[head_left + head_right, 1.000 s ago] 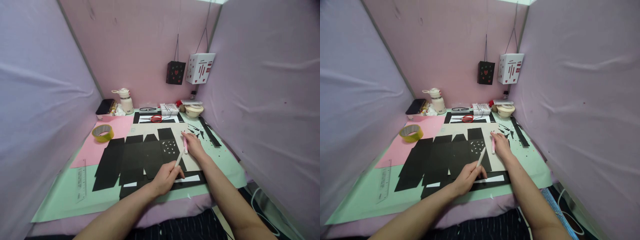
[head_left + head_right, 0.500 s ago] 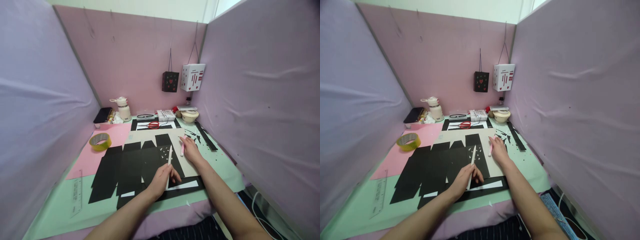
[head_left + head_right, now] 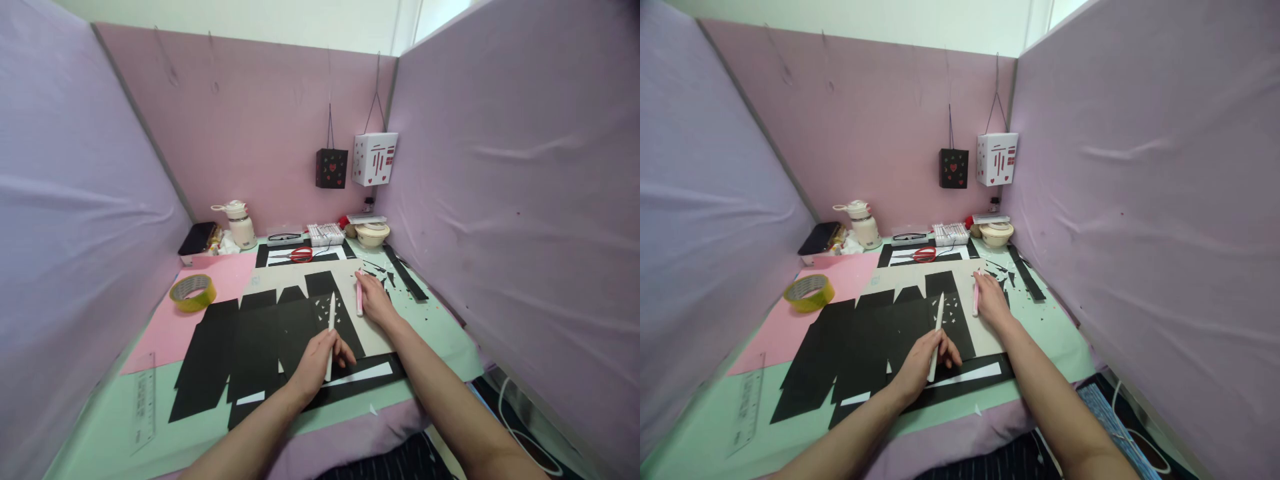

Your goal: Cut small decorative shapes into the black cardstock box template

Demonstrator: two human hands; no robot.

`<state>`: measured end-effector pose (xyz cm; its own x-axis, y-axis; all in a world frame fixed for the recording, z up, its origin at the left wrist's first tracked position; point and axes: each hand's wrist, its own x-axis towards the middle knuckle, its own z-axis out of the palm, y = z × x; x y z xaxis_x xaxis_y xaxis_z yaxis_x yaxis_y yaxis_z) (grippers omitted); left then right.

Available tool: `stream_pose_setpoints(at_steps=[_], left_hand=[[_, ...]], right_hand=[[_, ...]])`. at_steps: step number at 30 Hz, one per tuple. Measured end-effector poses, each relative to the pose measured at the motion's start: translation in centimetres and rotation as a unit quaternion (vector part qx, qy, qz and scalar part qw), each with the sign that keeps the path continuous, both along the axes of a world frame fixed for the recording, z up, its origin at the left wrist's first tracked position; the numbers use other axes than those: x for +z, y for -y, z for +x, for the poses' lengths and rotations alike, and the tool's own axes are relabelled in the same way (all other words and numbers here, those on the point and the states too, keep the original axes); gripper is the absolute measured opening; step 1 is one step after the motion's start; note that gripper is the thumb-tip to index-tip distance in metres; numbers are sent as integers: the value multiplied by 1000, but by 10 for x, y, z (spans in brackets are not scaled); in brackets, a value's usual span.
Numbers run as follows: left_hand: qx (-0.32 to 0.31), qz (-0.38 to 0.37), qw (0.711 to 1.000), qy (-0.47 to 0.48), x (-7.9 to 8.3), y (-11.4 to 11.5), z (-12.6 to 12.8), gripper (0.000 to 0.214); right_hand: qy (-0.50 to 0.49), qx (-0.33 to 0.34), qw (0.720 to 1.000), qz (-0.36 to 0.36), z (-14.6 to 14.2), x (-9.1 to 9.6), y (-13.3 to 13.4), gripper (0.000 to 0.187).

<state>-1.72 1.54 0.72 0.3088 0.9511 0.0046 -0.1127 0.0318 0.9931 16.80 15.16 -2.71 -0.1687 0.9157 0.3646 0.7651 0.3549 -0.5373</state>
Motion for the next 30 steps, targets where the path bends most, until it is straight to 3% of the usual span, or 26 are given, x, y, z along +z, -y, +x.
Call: stream_pose_setpoints(at_steps=[6, 10, 15, 20, 22, 25, 27, 30], left_hand=[[10, -15, 1000, 18, -1, -3, -2, 39], [14, -35, 997, 62, -4, -5, -1, 40], [26, -79, 988, 132, -5, -6, 0, 40], [24, -87, 986, 139, -7, -7, 1, 40], [11, -67, 991, 116, -7, -7, 1, 43], [-32, -32, 995, 84, -4, -3, 1, 50], [-40, 14, 998, 39, 0, 3, 0, 50], [-14, 160, 977, -137, 3, 11, -1, 35]], right_hand=[[34, 28, 999, -2, -10, 21, -17, 44], [98, 68, 993, -16, -19, 22, -25, 42], [64, 36, 993, 94, -26, 28, -4, 43], [67, 265, 950, 152, -42, 39, 45, 49], [70, 291, 938, 174, -50, 35, 55, 40], [-15, 270, 951, 152, -55, 25, 55, 30], [-111, 225, 964, 87, -51, 21, 51, 29], [-224, 136, 965, -21, -41, 22, 48, 32]])
